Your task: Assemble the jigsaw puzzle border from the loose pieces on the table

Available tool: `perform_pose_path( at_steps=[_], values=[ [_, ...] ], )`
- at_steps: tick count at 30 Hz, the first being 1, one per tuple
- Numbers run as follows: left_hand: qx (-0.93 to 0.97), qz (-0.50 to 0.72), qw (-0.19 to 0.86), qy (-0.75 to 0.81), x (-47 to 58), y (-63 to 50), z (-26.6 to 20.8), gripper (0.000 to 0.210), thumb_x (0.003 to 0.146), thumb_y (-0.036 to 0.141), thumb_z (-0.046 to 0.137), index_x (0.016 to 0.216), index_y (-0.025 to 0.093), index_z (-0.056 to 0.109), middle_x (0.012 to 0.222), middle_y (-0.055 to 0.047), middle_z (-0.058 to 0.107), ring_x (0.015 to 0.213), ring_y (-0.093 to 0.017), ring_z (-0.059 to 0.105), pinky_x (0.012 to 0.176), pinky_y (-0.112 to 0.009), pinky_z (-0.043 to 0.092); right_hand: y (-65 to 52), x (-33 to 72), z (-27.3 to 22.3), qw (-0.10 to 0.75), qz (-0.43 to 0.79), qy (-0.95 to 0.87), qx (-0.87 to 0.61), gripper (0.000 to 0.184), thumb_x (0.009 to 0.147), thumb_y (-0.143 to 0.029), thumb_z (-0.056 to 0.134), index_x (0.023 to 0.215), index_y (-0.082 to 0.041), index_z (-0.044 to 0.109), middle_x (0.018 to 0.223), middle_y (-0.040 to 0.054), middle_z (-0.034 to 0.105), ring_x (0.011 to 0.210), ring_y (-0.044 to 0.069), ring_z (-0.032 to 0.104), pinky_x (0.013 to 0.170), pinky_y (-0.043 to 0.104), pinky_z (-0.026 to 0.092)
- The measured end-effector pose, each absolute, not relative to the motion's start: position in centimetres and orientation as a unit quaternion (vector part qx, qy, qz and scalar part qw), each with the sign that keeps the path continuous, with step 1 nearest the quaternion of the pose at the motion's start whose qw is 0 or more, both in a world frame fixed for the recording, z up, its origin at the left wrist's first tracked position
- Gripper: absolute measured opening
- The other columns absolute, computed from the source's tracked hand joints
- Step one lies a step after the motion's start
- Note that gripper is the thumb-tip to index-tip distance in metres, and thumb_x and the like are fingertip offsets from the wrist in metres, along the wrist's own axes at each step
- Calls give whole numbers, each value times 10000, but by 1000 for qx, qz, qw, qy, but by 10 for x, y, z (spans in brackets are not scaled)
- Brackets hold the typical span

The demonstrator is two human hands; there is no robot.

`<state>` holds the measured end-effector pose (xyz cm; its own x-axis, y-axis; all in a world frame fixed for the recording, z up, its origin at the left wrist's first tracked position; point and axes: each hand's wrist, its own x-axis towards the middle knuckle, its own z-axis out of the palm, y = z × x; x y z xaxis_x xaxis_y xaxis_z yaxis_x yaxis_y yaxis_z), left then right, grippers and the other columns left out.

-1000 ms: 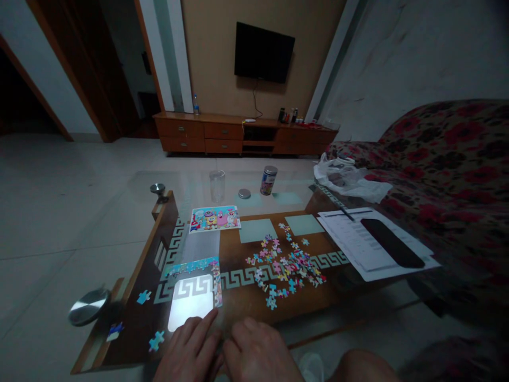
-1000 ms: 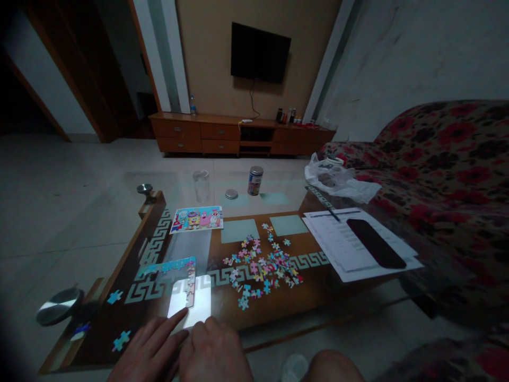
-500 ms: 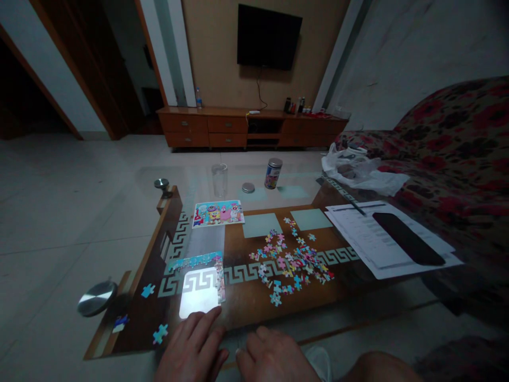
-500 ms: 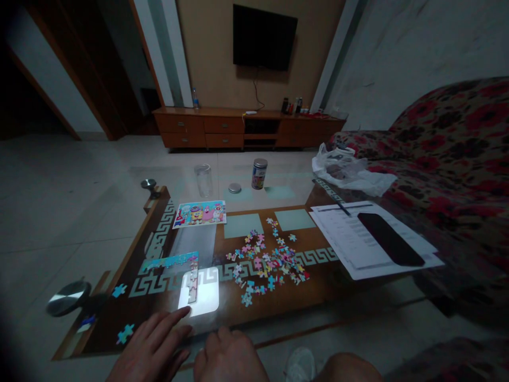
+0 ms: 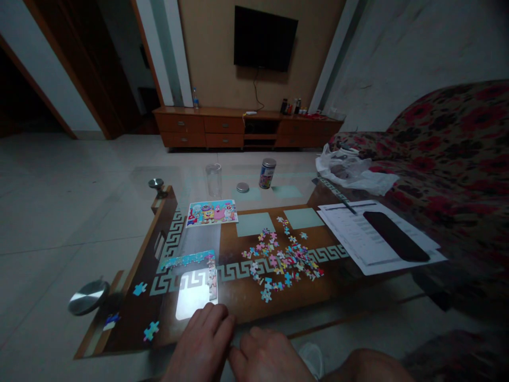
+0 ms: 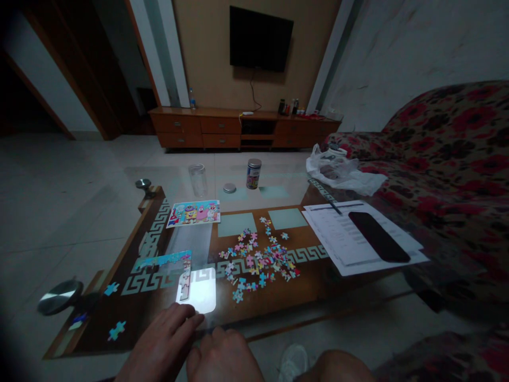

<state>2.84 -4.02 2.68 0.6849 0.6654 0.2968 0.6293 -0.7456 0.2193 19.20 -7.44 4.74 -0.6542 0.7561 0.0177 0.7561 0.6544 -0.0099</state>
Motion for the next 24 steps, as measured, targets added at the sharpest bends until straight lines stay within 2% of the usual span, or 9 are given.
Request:
perform_pose_path(
  at_steps=[3, 7, 14, 19, 24],
  values=[
    [908, 144, 78, 385, 45, -38, 26, 357, 739, -17, 534, 1005, 204, 624, 945, -37, 666, 826, -194, 623, 699, -297, 534, -74, 195, 55, -38, 18, -915, -402, 38, 781, -194, 667, 778, -156, 669, 692, 43, 705, 573, 176, 622, 412, 260, 360],
    [893, 159, 81, 413, 63, -28, 28, 320, 792, -14, 530, 1019, 190, 627, 952, -55, 639, 852, -207, 586, 714, -328, 517, -71, 197, 64, -83, 45, -918, -384, 55, 750, -165, 676, 799, -141, 676, 706, 49, 712, 552, 177, 623, 386, 266, 360],
    [868, 187, 106, 448, 86, -14, 42, 255, 872, 26, 480, 1022, 172, 626, 1014, -71, 591, 945, -232, 506, 796, -386, 470, -75, 193, 74, -93, 55, -912, -395, 56, 801, -155, 632, 817, -141, 684, 723, 53, 723, 566, 185, 643, 364, 271, 339],
    [860, 177, 102, 468, 97, -8, 49, 259, 895, 66, 456, 1043, 190, 629, 1017, -68, 578, 963, -237, 481, 796, -370, 445, -79, 195, 63, -62, 30, -914, -399, 35, 756, -141, 652, 783, -145, 674, 669, 38, 705, 525, 173, 625, 361, 253, 314],
    [834, 173, 62, 520, 103, 4, 56, 260, 862, 55, 488, 1004, 203, 647, 1016, -68, 587, 974, -263, 467, 820, -393, 379, -81, 197, 43, -7, 22, -913, -407, 49, 683, -147, 686, 728, -159, 669, 614, 29, 679, 490, 167, 596, 380, 242, 353]
  ],
)
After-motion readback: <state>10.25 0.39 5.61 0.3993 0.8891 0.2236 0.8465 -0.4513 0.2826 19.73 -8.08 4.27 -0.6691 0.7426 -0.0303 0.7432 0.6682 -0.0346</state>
